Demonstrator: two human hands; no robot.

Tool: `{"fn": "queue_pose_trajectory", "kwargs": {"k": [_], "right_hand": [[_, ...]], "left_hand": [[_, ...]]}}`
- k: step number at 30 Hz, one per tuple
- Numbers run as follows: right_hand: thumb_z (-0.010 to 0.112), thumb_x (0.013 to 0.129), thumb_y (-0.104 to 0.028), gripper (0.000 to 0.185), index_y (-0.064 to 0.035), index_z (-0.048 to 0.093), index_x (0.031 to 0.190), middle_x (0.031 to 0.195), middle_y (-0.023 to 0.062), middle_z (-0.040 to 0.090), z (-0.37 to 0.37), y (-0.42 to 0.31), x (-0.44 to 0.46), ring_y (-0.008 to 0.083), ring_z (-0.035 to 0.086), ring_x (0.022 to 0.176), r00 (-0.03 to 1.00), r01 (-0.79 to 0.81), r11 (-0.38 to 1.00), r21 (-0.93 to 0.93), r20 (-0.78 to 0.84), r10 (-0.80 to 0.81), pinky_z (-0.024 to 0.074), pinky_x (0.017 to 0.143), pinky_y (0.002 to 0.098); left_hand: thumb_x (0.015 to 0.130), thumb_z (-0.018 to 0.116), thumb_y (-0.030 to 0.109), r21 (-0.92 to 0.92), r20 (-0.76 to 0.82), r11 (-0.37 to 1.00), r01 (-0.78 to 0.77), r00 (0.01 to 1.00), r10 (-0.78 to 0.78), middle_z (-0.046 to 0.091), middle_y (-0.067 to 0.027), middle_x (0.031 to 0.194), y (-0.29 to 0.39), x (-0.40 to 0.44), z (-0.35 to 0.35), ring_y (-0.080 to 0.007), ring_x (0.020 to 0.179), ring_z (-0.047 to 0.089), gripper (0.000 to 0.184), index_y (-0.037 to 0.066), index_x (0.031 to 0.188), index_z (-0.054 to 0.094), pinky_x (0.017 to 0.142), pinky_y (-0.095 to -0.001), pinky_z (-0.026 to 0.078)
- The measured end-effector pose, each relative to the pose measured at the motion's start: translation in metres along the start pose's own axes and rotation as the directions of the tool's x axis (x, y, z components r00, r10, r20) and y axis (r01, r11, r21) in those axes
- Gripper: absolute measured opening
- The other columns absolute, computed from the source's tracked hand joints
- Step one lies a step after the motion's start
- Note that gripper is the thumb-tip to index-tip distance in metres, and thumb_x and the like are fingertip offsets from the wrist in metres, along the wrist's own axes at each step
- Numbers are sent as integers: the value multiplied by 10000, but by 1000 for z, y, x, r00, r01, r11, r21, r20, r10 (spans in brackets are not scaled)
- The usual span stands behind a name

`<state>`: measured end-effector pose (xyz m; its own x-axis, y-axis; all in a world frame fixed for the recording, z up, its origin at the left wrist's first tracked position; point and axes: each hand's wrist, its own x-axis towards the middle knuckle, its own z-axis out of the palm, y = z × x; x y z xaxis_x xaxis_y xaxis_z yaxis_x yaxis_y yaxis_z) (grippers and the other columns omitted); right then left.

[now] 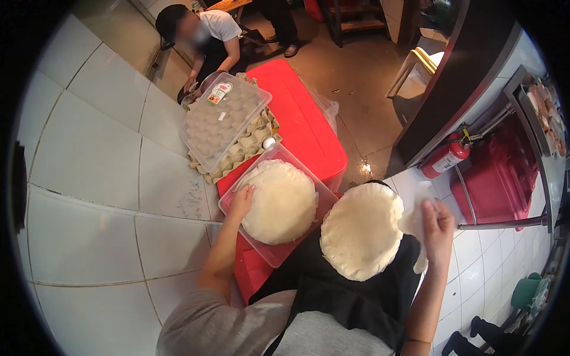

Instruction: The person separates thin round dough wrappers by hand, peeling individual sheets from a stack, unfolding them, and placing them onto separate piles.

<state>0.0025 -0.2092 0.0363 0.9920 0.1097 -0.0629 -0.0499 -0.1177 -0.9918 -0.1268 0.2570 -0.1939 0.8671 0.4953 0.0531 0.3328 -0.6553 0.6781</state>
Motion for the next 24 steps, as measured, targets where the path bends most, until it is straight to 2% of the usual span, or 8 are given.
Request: {"fn": "queue_pose_trajectory", "kwargs": {"k": [4,5,6,9,12,16,21,24], "right_hand": [[503,959,-186,214,5,593,920,734,58,581,69,-30,-3,130,527,680,894,135,950,-282,448,6,437,636,300],[481,959,-169,210,16,580,955,762,148,590,95,-28,-6,214,554,683,764,498,848,-180,554,-331,452,656,346],[462,965,-165,215,17,573,991,818,188,592,118,-40,-7,272,562,713,688,328,936,-126,711,-145,458,701,356],[452,990,-218,261,3,568,1065,904,124,620,183,-51,-12,166,572,823,484,154,980,127,855,-187,452,771,315],[435,1003,-254,294,-19,570,1117,965,61,634,230,-34,-3,117,572,876,438,-255,950,180,897,-52,459,803,297],[436,1000,-278,343,-40,547,1220,1067,39,623,272,30,26,110,571,962,482,-353,925,142,875,50,452,875,273],[475,978,-278,407,-53,490,1317,1151,89,610,271,145,65,148,565,1055,580,-83,972,-219,783,226,439,930,298],[517,934,-185,419,-50,474,1329,1169,130,607,264,175,66,196,571,1078,582,-329,931,-157,743,331,435,945,318]], "left_hand": [[957,490,314,-76,-18,995,62,998,-63,551,-203,684,3,-5,-9,-308,638,530,356,-13,827,545,617,-381,416],[954,498,316,-73,7,993,91,996,-90,547,-195,676,0,-5,-10,-281,625,520,359,-15,824,546,607,-373,411],[950,507,318,-70,31,990,120,993,-118,542,-187,669,-4,-5,-11,-255,612,509,362,-17,822,548,598,-365,407],[942,529,317,-160,44,983,91,995,-85,548,-138,652,-54,-8,4,-184,601,473,362,-22,819,564,588,-335,395],[942,539,346,-297,314,880,370,909,-276,641,-67,851,-63,-9,0,-153,760,542,366,-8,965,625,703,-296,441],[944,535,358,-551,496,497,670,742,-451,636,-61,934,-54,-16,-5,-155,835,550,381,-4,1028,617,755,-291,444],[945,531,373,-699,496,246,671,703,-509,630,-54,1038,-49,-8,-13,-157,929,558,413,1,1108,606,819,-286,448],[939,544,373,-712,470,278,645,731,-494,616,-58,1117,-43,-9,-18,-173,998,568,436,11,1181,572,877,-302,454]]}}
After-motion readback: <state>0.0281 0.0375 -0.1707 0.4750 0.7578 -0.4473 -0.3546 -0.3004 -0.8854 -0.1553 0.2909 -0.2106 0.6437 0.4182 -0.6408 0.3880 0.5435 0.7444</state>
